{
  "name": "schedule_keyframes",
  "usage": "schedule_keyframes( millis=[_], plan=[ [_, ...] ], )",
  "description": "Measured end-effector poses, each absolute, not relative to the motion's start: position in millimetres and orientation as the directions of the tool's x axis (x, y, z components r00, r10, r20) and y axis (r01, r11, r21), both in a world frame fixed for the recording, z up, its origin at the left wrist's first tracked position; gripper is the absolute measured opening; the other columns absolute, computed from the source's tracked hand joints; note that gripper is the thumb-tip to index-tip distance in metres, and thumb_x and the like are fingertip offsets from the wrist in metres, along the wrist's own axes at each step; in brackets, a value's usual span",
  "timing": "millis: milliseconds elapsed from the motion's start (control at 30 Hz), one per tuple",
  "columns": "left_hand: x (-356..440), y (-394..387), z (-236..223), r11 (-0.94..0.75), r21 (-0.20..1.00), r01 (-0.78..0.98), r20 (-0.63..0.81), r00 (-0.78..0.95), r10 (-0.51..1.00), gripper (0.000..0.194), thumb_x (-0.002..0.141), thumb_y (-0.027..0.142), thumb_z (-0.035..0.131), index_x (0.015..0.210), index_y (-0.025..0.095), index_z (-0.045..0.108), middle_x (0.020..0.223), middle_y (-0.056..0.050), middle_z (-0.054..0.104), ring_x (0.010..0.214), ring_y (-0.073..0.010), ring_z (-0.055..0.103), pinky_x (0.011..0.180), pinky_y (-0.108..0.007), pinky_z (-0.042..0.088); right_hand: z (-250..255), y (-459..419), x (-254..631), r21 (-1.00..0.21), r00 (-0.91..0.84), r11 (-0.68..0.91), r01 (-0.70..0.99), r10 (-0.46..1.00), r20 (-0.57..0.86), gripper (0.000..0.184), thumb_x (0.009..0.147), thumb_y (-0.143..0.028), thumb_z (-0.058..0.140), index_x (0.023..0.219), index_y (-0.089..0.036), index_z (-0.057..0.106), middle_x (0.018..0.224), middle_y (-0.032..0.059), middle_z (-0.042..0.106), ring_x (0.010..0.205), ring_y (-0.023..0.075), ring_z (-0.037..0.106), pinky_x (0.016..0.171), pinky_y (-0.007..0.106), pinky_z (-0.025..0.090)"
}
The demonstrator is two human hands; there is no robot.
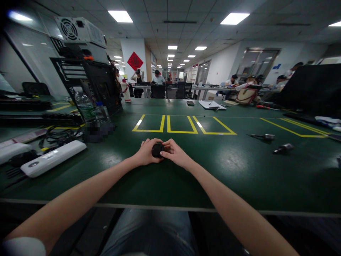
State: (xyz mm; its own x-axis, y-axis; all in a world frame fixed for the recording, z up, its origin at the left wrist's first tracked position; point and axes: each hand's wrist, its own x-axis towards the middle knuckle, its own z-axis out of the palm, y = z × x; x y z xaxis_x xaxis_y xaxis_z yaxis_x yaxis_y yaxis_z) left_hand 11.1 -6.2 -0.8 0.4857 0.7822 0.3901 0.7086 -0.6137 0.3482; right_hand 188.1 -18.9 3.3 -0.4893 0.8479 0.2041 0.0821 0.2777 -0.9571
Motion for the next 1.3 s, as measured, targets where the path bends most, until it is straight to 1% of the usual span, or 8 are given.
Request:
schedule_keyframes(
  millis=[100,333,433,533,700,900,1100,1300],
  plan=[
    [11.0,-6.6,-0.2,-0.606,0.36,0.709,0.379,0.482,0.79,0.061,0.055,0.041,0.064,0.108,0.027,0.038,0.101,-0.002,0.05,0.089,-0.0239,0.042,0.076,-0.036,0.03,4.2,-18.7,187.5,-0.959,-0.465,0.266,0.102,0.864,0.19,0.025,0.072,-0.033,0.055,0.092,-0.02,0.045,0.093,0.0021,0.053,0.09,0.016,0.052,0.081,0.037,0.042],
    [10.2,-7.0,0.4,-0.62,0.355,0.7,0.386,0.494,0.779,0.059,0.055,0.039,0.065,0.107,0.028,0.039,0.1,-0.002,0.05,0.089,-0.0235,0.042,0.076,-0.036,0.03,0.3,-13.9,189.4,-0.97,-0.444,0.192,0.151,0.889,0.107,0.031,0.071,-0.035,0.055,0.098,-0.02,0.047,0.101,0.0048,0.051,0.094,0.0181,0.051,0.08,0.039,0.044],
    [10.7,-6.6,-0.3,-0.614,0.351,0.707,0.389,0.486,0.782,0.06,0.055,0.039,0.065,0.107,0.027,0.038,0.1,-0.002,0.051,0.089,-0.0237,0.042,0.076,-0.036,0.03,2.1,-15.9,190.0,-0.965,-0.481,0.234,0.117,0.863,0.151,0.031,0.069,-0.03,0.059,0.095,-0.02,0.047,0.1,0.0038,0.052,0.095,0.0173,0.051,0.085,0.039,0.041],
    [11.7,-6.3,-1.0,-0.593,0.351,0.725,0.379,0.469,0.798,0.061,0.054,0.038,0.066,0.107,0.027,0.038,0.099,-0.002,0.051,0.09,-0.0243,0.042,0.076,-0.037,0.03,4.7,-18.9,189.5,-0.963,-0.517,0.263,0.065,0.834,0.193,0.039,0.063,-0.025,0.065,0.095,-0.021,0.044,0.097,0.0023,0.053,0.097,0.0165,0.05,0.088,0.037,0.038],
    [12.0,-5.7,-1.7,-0.596,0.355,0.72,0.385,0.468,0.795,0.062,0.054,0.04,0.065,0.108,0.028,0.038,0.1,-0.002,0.051,0.09,-0.0243,0.042,0.076,-0.037,0.03,4.8,-19.3,187.7,-0.966,-0.475,0.249,0.071,0.86,0.187,0.026,0.071,-0.032,0.057,0.092,-0.02,0.046,0.093,0.002,0.055,0.091,0.0154,0.053,0.083,0.036,0.041],
    [10.9,-4.5,-3.1,-0.618,0.344,0.707,0.399,0.486,0.778,0.06,0.054,0.041,0.065,0.107,0.027,0.039,0.099,-0.002,0.051,0.089,-0.0236,0.043,0.075,-0.036,0.031,1.4,-15.7,189.6,-0.973,-0.436,0.184,0.14,0.894,0.107,0.031,0.071,-0.033,0.056,0.099,-0.021,0.048,0.101,0.0046,0.052,0.096,0.0184,0.05,0.083,0.039,0.041],
    [10.4,-3.9,-3.4,-0.617,0.338,0.71,0.4,0.486,0.778,0.062,0.054,0.04,0.065,0.108,0.027,0.038,0.099,-0.002,0.051,0.088,-0.0235,0.043,0.075,-0.036,0.031,4.5,-19.6,189.2,-0.964,-0.511,0.257,0.073,0.839,0.185,0.037,0.065,-0.024,0.064,0.096,-0.021,0.044,0.098,0.0018,0.052,0.097,0.0168,0.05,0.087,0.038,0.039],
    [10.2,-2.7,-5.2,-0.63,0.336,0.7,0.417,0.489,0.766,0.062,0.054,0.042,0.065,0.108,0.027,0.038,0.099,-0.002,0.051,0.088,-0.0234,0.042,0.075,-0.035,0.031,4.2,-19.6,187.0,-0.96,-0.449,0.265,0.088,0.871,0.199,0.022,0.073,-0.03,0.055,0.09,-0.021,0.046,0.091,0.0013,0.052,0.089,0.0152,0.052,0.08,0.035,0.043]
  ],
)
